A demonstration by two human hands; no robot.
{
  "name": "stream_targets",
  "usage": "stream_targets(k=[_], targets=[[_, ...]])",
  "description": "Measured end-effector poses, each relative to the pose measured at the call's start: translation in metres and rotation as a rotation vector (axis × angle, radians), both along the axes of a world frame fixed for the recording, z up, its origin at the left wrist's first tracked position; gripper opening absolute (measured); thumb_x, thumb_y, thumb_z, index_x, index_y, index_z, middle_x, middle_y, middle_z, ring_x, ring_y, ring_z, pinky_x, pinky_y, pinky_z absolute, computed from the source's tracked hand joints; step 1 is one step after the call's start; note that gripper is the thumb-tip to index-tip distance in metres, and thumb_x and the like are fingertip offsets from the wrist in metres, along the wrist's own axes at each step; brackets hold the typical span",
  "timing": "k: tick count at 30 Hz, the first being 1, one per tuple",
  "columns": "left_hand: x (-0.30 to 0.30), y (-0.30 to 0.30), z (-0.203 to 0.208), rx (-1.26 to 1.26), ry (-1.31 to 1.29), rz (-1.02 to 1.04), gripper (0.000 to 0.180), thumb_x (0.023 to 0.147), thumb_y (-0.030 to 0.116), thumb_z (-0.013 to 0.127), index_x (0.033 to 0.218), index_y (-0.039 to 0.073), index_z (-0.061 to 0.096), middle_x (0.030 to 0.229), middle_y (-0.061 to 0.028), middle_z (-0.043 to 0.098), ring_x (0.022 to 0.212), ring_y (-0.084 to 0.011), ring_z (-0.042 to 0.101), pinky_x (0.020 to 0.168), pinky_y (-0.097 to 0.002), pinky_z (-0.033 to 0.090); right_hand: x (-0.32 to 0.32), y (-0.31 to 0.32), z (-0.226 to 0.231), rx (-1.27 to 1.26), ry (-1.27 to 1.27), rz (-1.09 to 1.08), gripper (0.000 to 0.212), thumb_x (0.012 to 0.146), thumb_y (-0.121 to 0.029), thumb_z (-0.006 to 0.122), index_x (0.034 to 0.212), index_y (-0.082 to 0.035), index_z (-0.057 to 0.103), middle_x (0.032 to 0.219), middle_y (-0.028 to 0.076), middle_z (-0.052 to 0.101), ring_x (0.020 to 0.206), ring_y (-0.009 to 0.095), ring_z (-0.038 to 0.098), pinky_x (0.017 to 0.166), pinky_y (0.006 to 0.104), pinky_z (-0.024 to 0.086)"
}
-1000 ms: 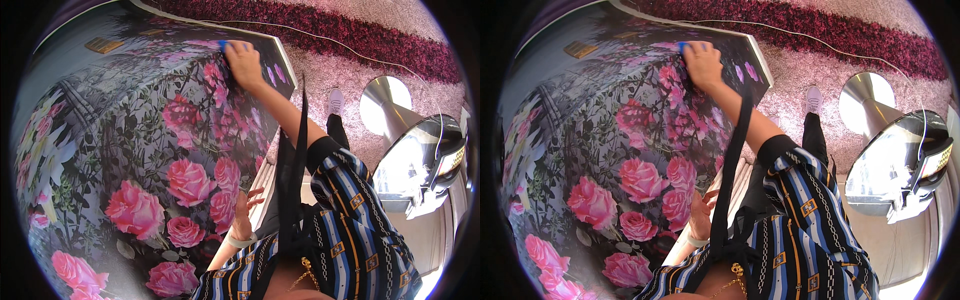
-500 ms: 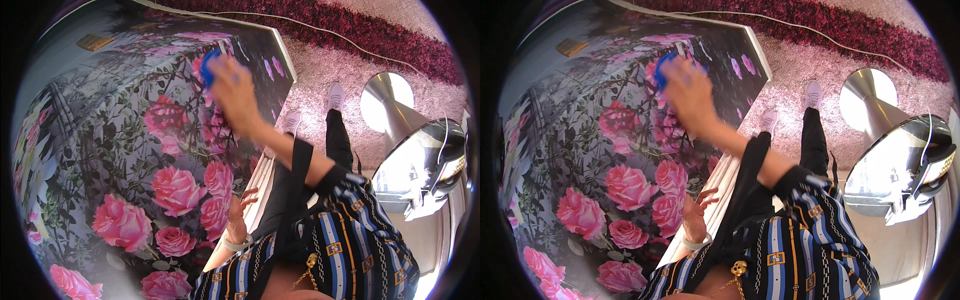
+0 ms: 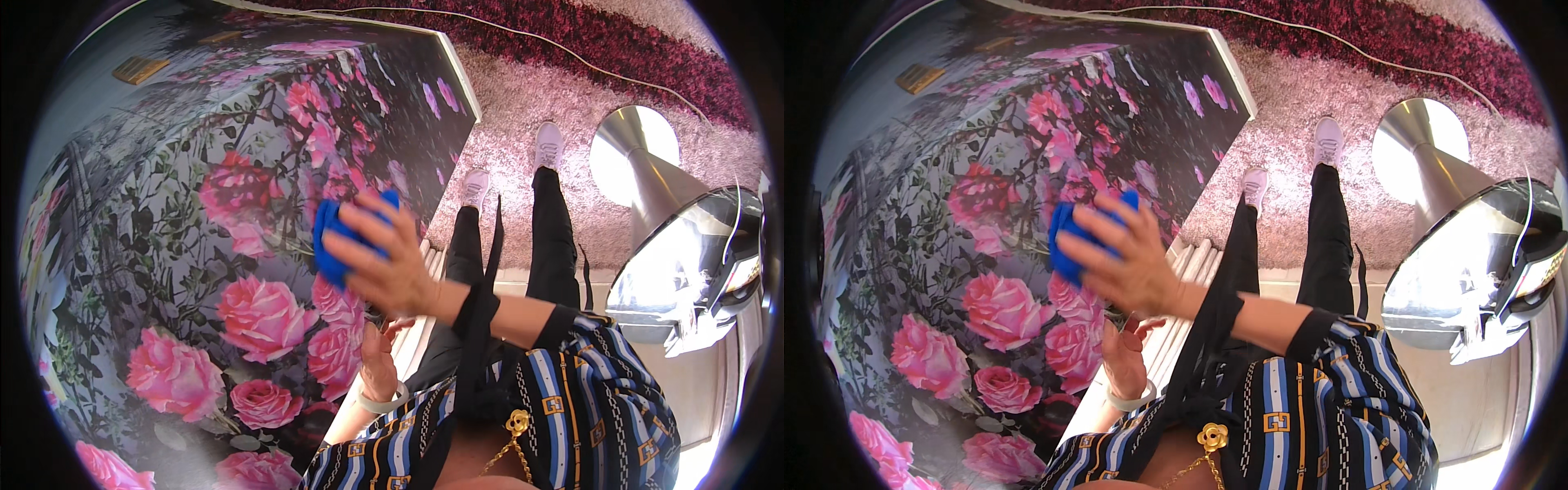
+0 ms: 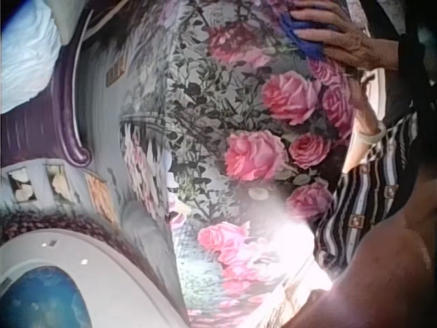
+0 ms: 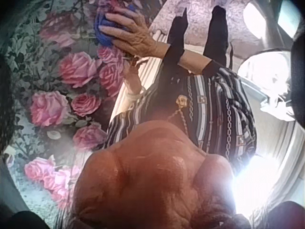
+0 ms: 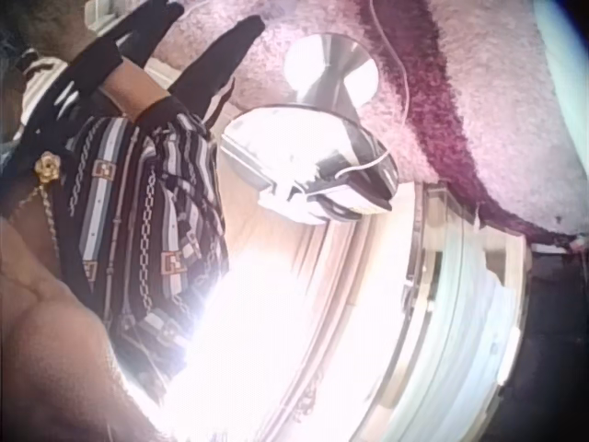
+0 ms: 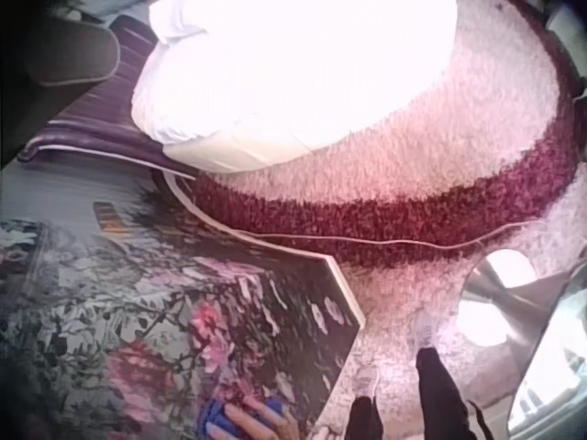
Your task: The person wipes a white wall and a floral-patterned headboard using a blue cloth. They start by cleaning the wall near a curtain and then move to the headboard, wiping the surface and the area around a power outlet.
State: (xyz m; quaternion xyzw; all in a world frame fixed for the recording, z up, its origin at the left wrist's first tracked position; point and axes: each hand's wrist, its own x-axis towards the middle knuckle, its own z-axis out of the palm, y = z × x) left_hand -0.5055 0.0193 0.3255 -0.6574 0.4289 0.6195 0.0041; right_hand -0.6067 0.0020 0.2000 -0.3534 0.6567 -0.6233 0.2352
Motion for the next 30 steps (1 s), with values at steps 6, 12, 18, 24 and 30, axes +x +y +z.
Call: stream_targets(k=[6,12,18,24,30], targets=[[-0.004,0.011,-0.015,-0.083,0.063,-0.129,0.052,0.102,0.04,0.038,0.123,-0.005,0.054,0.135,-0.0204,0.049,0.112,-0.0307,0.06,0.09,-0.0406,0.049,-0.011,-0.032,-0.194,0.681,-0.323,-0.204,0.03,0.094,-0.024,0.052,0.122,-0.016,0.055,0.143,0.012,0.041,0.125,0.04,0.04,0.097,0.0541,0.04],[-0.006,0.017,-0.038,-0.048,-0.03,-0.1,0.046,0.099,0.032,0.044,0.114,-0.01,0.058,0.132,-0.0198,0.049,0.11,-0.0282,0.06,0.09,-0.0376,0.048,0.027,-0.004,-0.105,0.642,-0.022,0.008,0.05,0.091,-0.036,0.055,0.138,-0.022,0.047,0.146,0.017,0.035,0.13,0.04,0.034,0.103,0.0596,0.03],[-0.004,0.025,-0.052,-0.038,0.023,-0.014,0.038,0.095,0.012,0.05,0.128,-0.006,0.046,0.122,-0.0176,0.056,0.107,-0.0237,0.061,0.092,-0.0373,0.048,-0.006,0.021,-0.047,-0.019,-0.131,0.091,0.056,0.082,-0.016,0.063,0.137,-0.018,0.053,0.143,0.01,0.044,0.132,0.038,0.038,0.107,0.0522,0.03],[-0.02,0.029,-0.071,-0.055,0.073,-0.143,0.04,0.095,0.004,0.051,0.132,-0.002,0.039,0.129,-0.0187,0.052,0.109,-0.0262,0.062,0.093,-0.0361,0.048,-0.035,-0.035,-0.237,0.316,0.254,-0.103,0.023,0.089,-0.018,0.054,0.11,-0.013,0.059,0.137,0.007,0.05,0.126,0.035,0.045,0.098,0.0482,0.039],[-0.015,0.025,-0.09,-0.015,0.067,-0.149,0.038,0.093,0.009,0.055,0.129,-0.003,0.046,0.128,-0.016,0.056,0.112,-0.0242,0.06,0.097,-0.0351,0.045,-0.031,-0.036,-0.238,0.411,0.271,0.004,0.033,0.092,-0.021,0.049,0.122,-0.013,0.057,0.135,0.013,0.05,0.12,0.036,0.047,0.096,0.0485,0.042]])
